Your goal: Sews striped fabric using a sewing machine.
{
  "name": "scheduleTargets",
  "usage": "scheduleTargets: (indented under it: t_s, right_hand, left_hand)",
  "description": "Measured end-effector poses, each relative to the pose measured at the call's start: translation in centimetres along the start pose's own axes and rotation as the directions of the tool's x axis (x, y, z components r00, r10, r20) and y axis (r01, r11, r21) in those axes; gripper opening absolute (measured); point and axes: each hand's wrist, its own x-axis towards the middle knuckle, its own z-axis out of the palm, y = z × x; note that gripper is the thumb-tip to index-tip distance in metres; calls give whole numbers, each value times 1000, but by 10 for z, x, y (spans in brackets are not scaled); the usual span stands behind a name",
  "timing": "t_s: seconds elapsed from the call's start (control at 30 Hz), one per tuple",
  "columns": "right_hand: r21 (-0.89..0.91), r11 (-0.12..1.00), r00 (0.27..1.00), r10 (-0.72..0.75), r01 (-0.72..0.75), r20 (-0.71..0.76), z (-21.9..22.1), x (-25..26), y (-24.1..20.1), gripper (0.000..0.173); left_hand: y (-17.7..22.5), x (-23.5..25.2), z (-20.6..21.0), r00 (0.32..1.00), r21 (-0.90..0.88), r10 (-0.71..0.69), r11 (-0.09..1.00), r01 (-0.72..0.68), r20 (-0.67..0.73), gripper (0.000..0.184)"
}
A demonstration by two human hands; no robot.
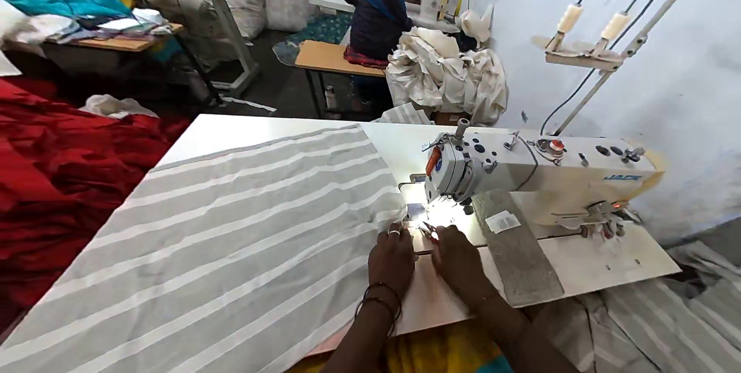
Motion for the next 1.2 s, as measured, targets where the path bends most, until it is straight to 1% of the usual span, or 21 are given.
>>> scheduleTargets:
  t_s: [0.1,0.17,0.23,0.3,0.33,0.4,0.43,0.47,0.5,0.57,0.6,0.67,0.7,0.77,0.8,0.83,0.9,0.97,1.03,1.1,1.2]
  right_hand:
    - [41,999,999,30,-29,-24,7,15,-13,28]
    - [58,998,993,25,-19,-112,1,-2,-4,27]
    - [65,998,962,15,3,-273,-11,-35,25,28]
    - [19,999,912,40,-35,-408,-20,-62,71,33]
    - [-29,996,897,60,-81,-439,-25,-69,96,34]
    - [-120,978,889,101,-171,-446,-33,-71,142,36]
    - [-164,968,888,97,-189,-449,-33,-69,159,36]
    - [-189,964,892,87,-188,-444,-32,-66,169,37]
    - [-193,964,899,84,-182,-429,-31,-60,171,38]
    - [-169,974,916,71,-148,-394,-26,-51,147,43]
    - [-145,986,915,18,-84,-402,-19,-48,124,42]
    - [-91,981,870,-195,172,-453,7,-50,65,28]
    - [-37,933,831,-335,357,-444,22,-57,32,22]
    - [36,703,665,-652,710,-365,53,-75,-24,21]
    - [46,602,587,-755,797,-292,65,-82,-47,23]
    - [-13,562,544,-806,827,-235,76,-88,-64,23]
    - [-110,569,521,-803,815,-290,90,-94,-76,19]
    - [-6,561,514,-762,828,-394,82,-96,-68,15]
    - [72,535,519,-764,842,-383,65,-113,-39,16]
    - [97,543,543,-780,834,-310,52,-145,9,15]
    - [67,642,642,-746,764,-176,47,-181,114,17]
  left_hand:
    - [-9,-1,0,999,-14,26,1000,-26,-34,49]
    - [-21,-9,-7,999,-12,31,999,-32,-39,58]
    - [-31,-31,-13,989,44,112,993,-109,-99,40]
    - [-31,-65,-23,939,102,333,941,-324,-87,20]
    - [-29,-80,-30,871,59,491,871,-488,-35,14]
    - [-32,-82,-28,657,-133,753,655,-744,33,15]
    - [-36,-69,-24,576,-262,809,585,-768,117,23]
    - [-42,-48,-19,533,-332,821,570,-751,204,35]
    - [-49,-23,-16,545,-316,793,608,-728,272,44]
    - [-64,27,-15,732,-140,617,784,-605,291,52]
    - [-70,49,-18,830,-60,466,879,-472,307,53]
    - [-79,85,-19,936,68,195,972,-224,293,55]
    - [-77,95,-17,955,99,100,986,-132,278,56]
    - [-65,100,-5,973,130,-3,991,-28,230,57]
    - [-56,99,0,976,130,-20,992,-8,218,57]
    - [-48,96,0,975,122,-29,992,2,218,57]
    - [-41,88,-4,971,117,-60,993,33,231,56]
    - [-50,82,-8,980,90,-118,990,105,160,55]
    - [-62,77,-15,980,110,-193,976,187,52,53]
    - [-70,65,-28,974,200,-226,954,224,-13,52]
    - [-72,18,-34,962,104,-269,957,272,-40,38]
